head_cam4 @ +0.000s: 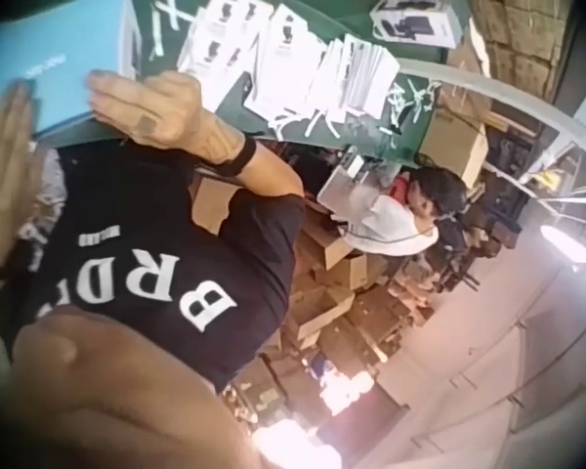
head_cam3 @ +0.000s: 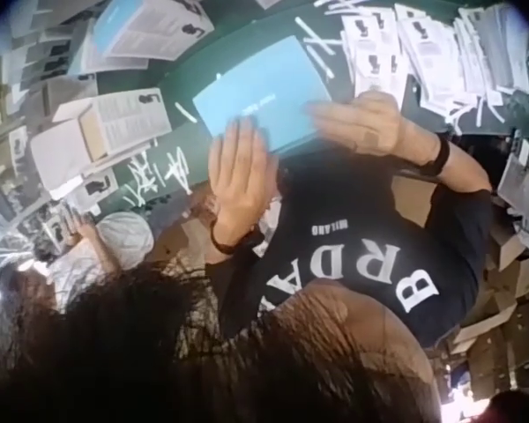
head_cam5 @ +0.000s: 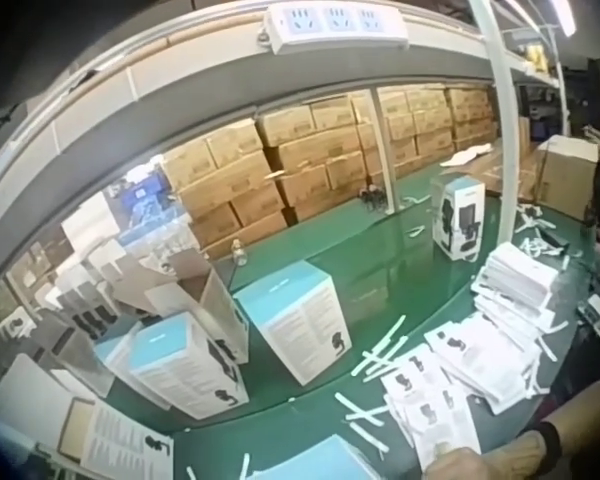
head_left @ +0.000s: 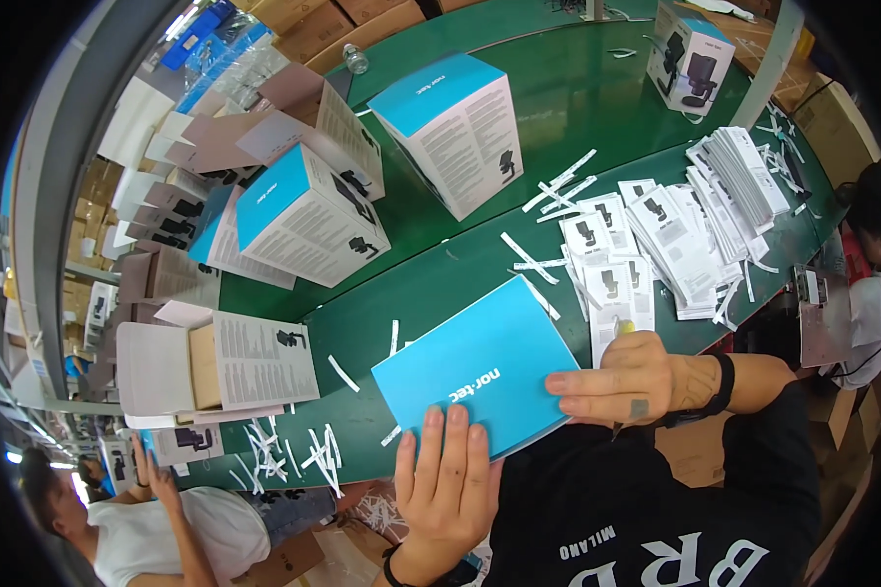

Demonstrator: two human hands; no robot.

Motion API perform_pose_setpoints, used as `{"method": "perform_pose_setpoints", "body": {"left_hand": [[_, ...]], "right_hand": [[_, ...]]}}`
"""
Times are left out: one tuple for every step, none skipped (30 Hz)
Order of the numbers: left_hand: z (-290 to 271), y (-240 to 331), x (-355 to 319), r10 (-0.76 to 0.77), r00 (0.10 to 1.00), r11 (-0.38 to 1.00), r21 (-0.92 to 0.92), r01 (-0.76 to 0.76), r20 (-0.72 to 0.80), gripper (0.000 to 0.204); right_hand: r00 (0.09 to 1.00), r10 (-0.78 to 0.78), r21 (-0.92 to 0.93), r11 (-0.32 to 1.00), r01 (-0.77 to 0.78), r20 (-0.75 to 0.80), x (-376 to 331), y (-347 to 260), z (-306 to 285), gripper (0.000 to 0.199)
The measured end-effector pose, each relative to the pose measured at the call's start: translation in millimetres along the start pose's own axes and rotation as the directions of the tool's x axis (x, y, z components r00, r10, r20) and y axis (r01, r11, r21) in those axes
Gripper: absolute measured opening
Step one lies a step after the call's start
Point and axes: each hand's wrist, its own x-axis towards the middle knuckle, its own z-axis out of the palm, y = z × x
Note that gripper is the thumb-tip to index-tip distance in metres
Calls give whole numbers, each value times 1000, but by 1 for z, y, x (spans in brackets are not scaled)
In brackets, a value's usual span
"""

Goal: The person packages microphones by placing a manual into a box, cutting a label with a utility knife, and applying it to the box. They then slide a blue sleeve over the box and place the completed package on a stack.

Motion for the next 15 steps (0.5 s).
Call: {"method": "perform_pose_setpoints", "body": {"left_hand": [[9, 4, 2, 36, 999, 999, -8, -36, -25, 47], [15, 10, 4, 70, 996, 997, -14, -71, -52, 49], [20, 16, 7, 70, 996, 997, -14, -71, -52, 49], [24, 21, 18, 90, 994, 996, -15, -91, -55, 47], [27, 24, 28, 109, 992, 994, -14, -110, -61, 46], [28, 26, 32, 129, 989, 991, -10, -130, -68, 44], [28, 28, 31, 130, 989, 991, -5, -131, -74, 44], [29, 28, 30, 135, 988, 991, -4, -136, -80, 47], [28, 28, 27, 141, 986, 990, -3, -142, -85, 50], [25, 27, 25, 146, 985, 989, -1, -147, -91, 53], [17, 26, 30, 151, 984, 988, 2, -151, -99, 53], [6, 20, 38, 117, 992, 990, -69, -120, -54, 58], [-6, 14, 48, 88, 996, 986, -139, -88, -7, 62], [-16, 11, 54, 61, 997, 977, -205, -51, 42, 67], [-19, 9, 57, 72, 997, 977, -205, -64, 32, 67]], "right_hand": [[1000, 10, 19, 1000, -10, -18, -9, 1, -3, 35], [999, 19, 38, 999, -18, -36, -16, 0, -7, 35], [999, 19, 38, 999, -18, -36, -19, 0, -11, 35], [998, 34, 21, 999, -33, -44, -13, -2, -13, 32], [998, 47, 3, 999, -47, -53, -6, -3, -14, 29], [996, 56, -16, 998, -57, -64, -2, -4, -16, 26], [997, 49, -19, 999, -50, -66, -1, -5, -19, 26], [996, 50, -10, 999, -51, -76, -1, -6, -20, 25], [995, 51, -1, 999, -51, -85, 1, -8, -21, 24], [994, 51, 8, 999, -51, -95, 3, -10, -21, 23], [994, 45, 0, 999, -45, -97, 2, -12, -20, 23], [992, 73, 60, 996, -67, -100, -1, -13, -16, 23], [990, 101, 117, 989, -89, -102, -4, -15, -14, 22], [987, 128, 175, 979, -109, -102, -4, -17, -16, 21], [987, 123, 161, 981, -105, -106, -3, -20, -22, 21]]}}
